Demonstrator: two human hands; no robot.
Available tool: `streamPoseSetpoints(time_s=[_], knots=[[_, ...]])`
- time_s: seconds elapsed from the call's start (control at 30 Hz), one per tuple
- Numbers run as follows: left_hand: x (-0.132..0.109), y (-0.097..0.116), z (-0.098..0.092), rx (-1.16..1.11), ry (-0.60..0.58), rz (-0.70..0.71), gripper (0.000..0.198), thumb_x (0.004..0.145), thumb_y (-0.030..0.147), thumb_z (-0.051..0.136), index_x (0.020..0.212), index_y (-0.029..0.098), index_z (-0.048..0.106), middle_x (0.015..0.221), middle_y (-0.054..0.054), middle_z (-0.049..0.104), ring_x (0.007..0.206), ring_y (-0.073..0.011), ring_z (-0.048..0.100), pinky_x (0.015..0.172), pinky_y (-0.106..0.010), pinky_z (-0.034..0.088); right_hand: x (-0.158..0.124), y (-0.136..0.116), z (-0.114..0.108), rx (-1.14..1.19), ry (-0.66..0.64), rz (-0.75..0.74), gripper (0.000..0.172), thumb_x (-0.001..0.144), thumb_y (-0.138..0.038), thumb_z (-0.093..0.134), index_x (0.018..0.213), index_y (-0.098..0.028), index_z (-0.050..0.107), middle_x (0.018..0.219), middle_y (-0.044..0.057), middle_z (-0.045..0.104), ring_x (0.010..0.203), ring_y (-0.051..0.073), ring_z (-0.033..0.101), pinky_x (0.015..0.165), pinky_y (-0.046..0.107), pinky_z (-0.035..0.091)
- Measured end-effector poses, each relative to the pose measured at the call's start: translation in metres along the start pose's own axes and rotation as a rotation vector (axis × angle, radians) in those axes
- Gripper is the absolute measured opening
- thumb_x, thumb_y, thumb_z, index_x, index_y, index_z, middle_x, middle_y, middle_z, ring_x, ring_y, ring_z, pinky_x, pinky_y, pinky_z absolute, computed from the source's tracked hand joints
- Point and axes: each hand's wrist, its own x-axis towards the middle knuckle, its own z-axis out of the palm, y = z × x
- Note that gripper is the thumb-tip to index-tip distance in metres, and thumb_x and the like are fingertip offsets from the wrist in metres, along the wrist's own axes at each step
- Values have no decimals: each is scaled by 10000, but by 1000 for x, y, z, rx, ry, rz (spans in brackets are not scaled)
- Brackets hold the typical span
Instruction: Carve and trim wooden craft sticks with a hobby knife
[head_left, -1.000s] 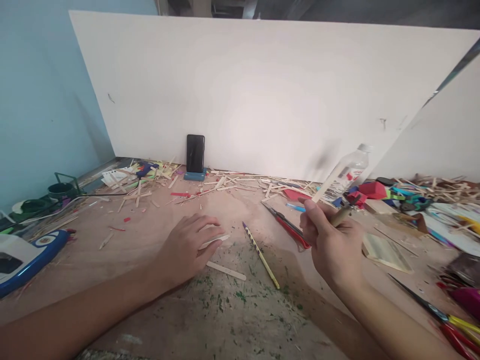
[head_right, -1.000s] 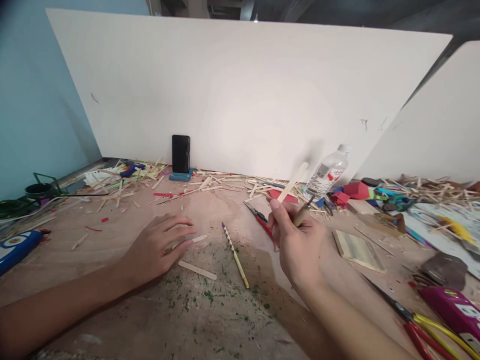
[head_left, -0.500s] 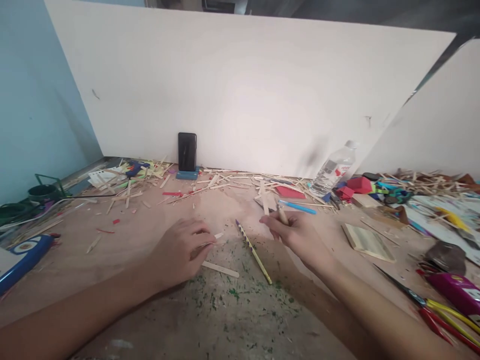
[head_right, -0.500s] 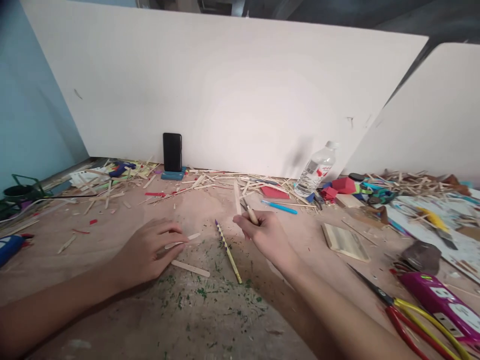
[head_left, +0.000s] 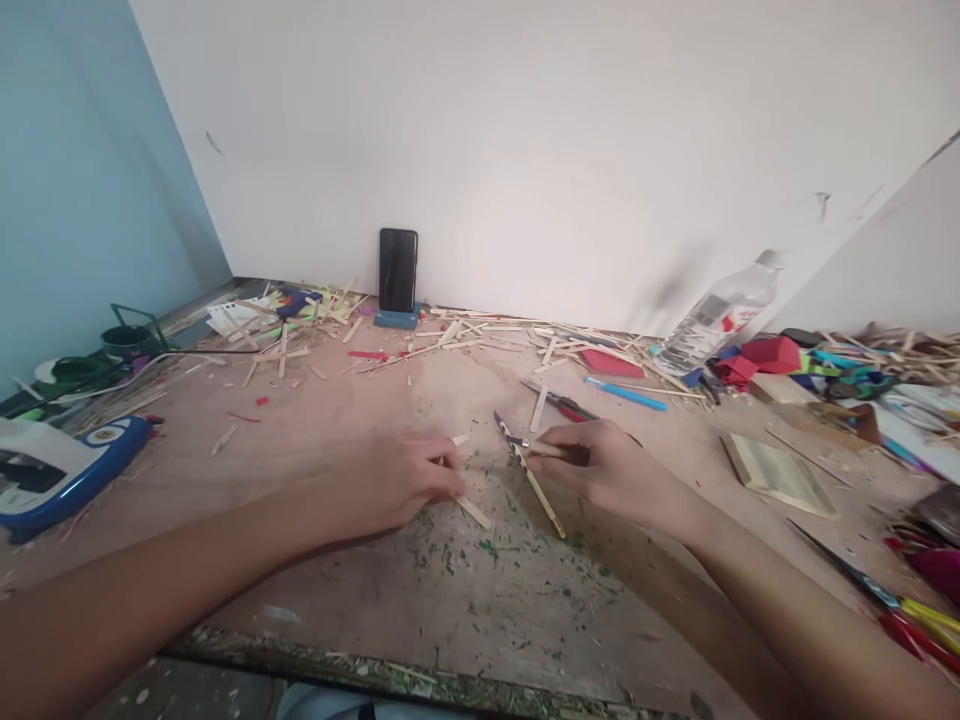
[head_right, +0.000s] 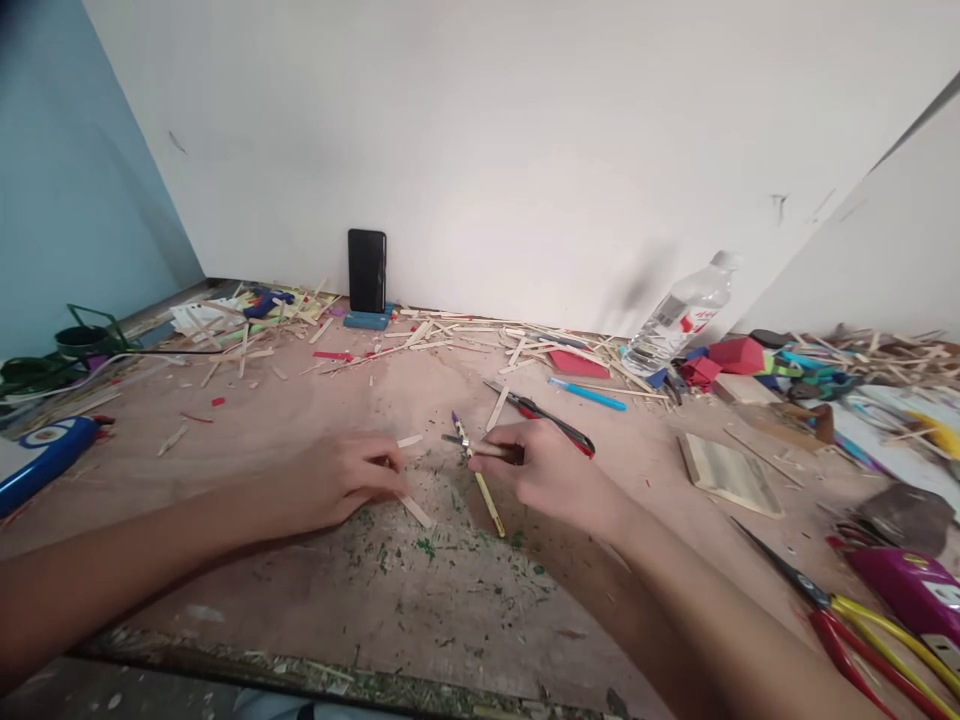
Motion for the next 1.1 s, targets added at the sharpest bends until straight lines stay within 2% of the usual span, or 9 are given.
streamPoseSetpoints(time_s=[0.1,0.2,0.3,0.4,0.47,0.63,0.73,0.93,1.1], knots=[[-1,1,-3,48,44,-61,194,1213,250,658,1162,189,835,1093,-52,809,988,-220,780,894,-354,625,-4,-9,4,-45,-157,-45,326,1149,-512,783,1145,-186,780,1034,13,780,836,187,752,754,358,676],[-2,6,-5,71,24,-24,257,1220,291,650,1072,235,852,1001,-30,805,914,-209,777,850,-325,576,-6,-16,6,-88,-221,-88,297,1159,-496,771,1186,-200,786,1048,20,787,835,181,745,758,355,675],[-3,9,-2,85,-4,37,221,1205,276,679,1080,250,859,1049,-29,815,926,-207,770,867,-333,567,-8,-18,7,-136,-255,-106,292,1161,-489,770,1259,-214,786,1070,26,793,825,174,738,751,350,674],[-3,11,1,89,-4,54,157,1192,296,723,1128,253,860,1124,-28,831,974,-216,780,910,-353,577,-9,-19,8,-166,-265,-128,289,1158,-483,775,1249,-210,783,1039,18,784,809,171,732,744,349,671],[-3,11,3,91,8,41,148,1163,385,801,1166,247,856,1187,-34,845,1031,-234,799,953,-371,590,-10,-20,9,-176,-259,-158,273,1163,-477,768,1229,-213,788,1033,18,787,812,171,734,754,352,673],[-1,16,8,101,54,-34,512,1045,683,893,1194,195,857,1303,-104,846,1142,-324,821,1043,-474,620,-10,-26,9,-200,-245,-243,221,1177,-432,754,1187,-217,803,1055,26,809,872,184,766,824,381,692],[-1,19,11,81,40,-14,531,1057,672,886,1236,173,857,1313,-108,848,1183,-334,826,1110,-505,617,-10,-30,10,-208,-255,-285,193,1186,-400,741,1180,-219,810,1044,22,814,871,182,771,831,379,694],[-3,21,14,25,32,6,540,1067,668,881,1304,184,849,1407,-120,849,1288,-318,824,1195,-459,628,-12,-39,8,-233,-265,-348,163,1199,-332,709,1163,-210,809,920,-16,770,787,172,730,777,357,649],[-3,24,17,16,34,-17,588,1041,727,877,1275,189,836,1438,-146,832,1328,-332,811,1201,-447,641,-15,-49,7,-274,-254,-380,261,1211,-256,633,1025,-213,810,818,-21,712,727,173,663,677,336,470]])
